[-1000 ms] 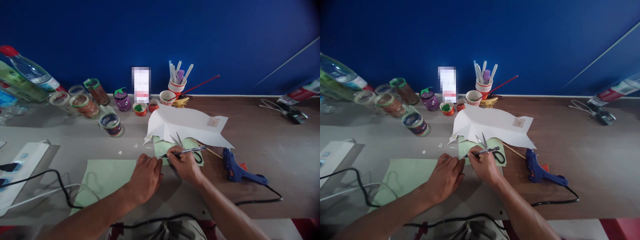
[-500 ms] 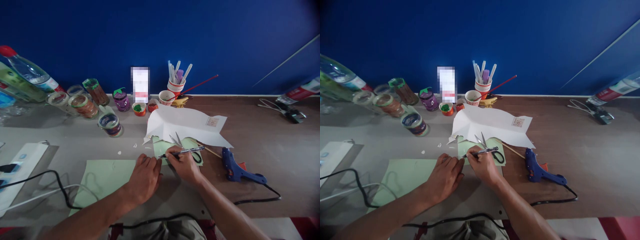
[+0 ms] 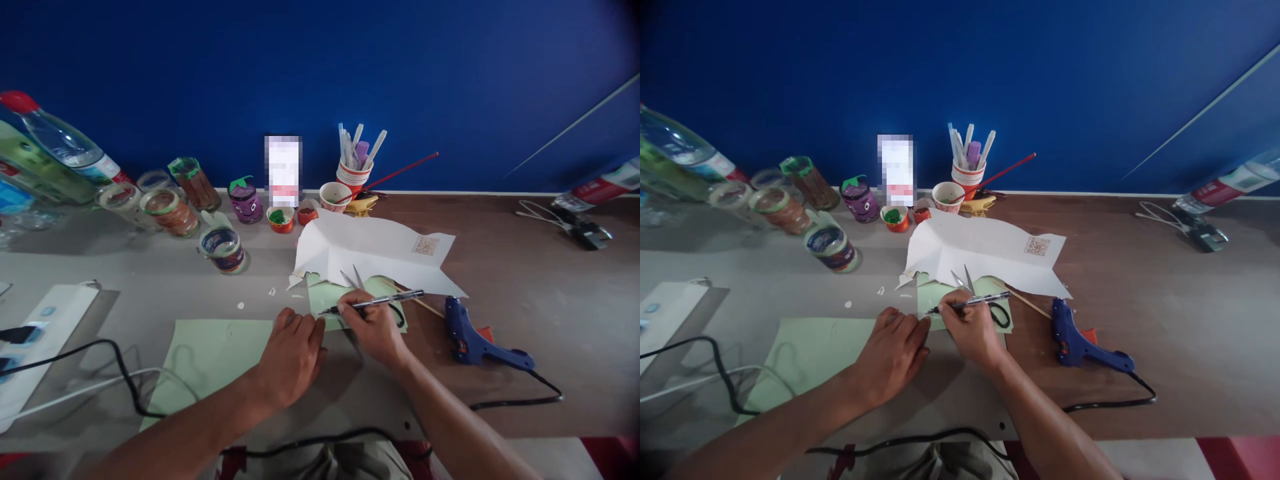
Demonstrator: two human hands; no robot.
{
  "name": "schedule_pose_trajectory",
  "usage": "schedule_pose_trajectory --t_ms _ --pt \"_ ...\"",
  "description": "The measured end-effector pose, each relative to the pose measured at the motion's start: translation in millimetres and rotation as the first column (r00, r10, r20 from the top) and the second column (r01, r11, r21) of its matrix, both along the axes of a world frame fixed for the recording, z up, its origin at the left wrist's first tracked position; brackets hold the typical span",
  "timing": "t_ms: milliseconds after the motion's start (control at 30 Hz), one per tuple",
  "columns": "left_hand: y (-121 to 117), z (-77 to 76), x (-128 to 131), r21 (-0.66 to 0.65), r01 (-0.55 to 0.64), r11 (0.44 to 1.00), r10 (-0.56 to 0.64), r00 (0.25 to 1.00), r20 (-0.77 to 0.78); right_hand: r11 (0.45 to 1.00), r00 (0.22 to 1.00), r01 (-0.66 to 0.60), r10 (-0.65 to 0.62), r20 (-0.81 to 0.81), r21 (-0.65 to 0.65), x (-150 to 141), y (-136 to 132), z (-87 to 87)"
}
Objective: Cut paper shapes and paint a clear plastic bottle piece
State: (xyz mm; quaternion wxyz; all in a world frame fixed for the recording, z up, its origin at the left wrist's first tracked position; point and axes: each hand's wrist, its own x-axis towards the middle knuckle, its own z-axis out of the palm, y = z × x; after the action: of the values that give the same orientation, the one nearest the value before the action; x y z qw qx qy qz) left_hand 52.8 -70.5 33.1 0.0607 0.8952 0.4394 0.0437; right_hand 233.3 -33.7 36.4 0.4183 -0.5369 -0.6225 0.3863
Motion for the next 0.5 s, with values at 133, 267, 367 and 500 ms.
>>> schedule_pose_trajectory --t_ms 133,267,367,500 --pt "-0.8 -0.7 -0.6 0.006 -0.002 1.0 0.002 1.0 0.002 0.999 0.998 -0.037 0.037 0.054 0.01 -2.2 -1.6 -4.1" --pt "-0.2 -0.4 -0.3 0.01 -0.002 1.0 0.002 1.0 0.004 0.998 0.994 -0.058 0.056 0.089 0.025 -1.6 -1.6 -6.1" --pt "0.4 0.3 0.0 0.013 -0.002 1.0 0.002 1.0 -0.001 0.997 0.991 -0.072 0.067 0.113 0.035 -1.8 -1.5 -5.6" --pt "-0.7 0.4 -0.4 0.018 -0.005 1.0 0.005 1.0 -0.006 0.996 0.989 -0.078 0.072 0.13 0.038 -2.4 -1.2 -4.7"
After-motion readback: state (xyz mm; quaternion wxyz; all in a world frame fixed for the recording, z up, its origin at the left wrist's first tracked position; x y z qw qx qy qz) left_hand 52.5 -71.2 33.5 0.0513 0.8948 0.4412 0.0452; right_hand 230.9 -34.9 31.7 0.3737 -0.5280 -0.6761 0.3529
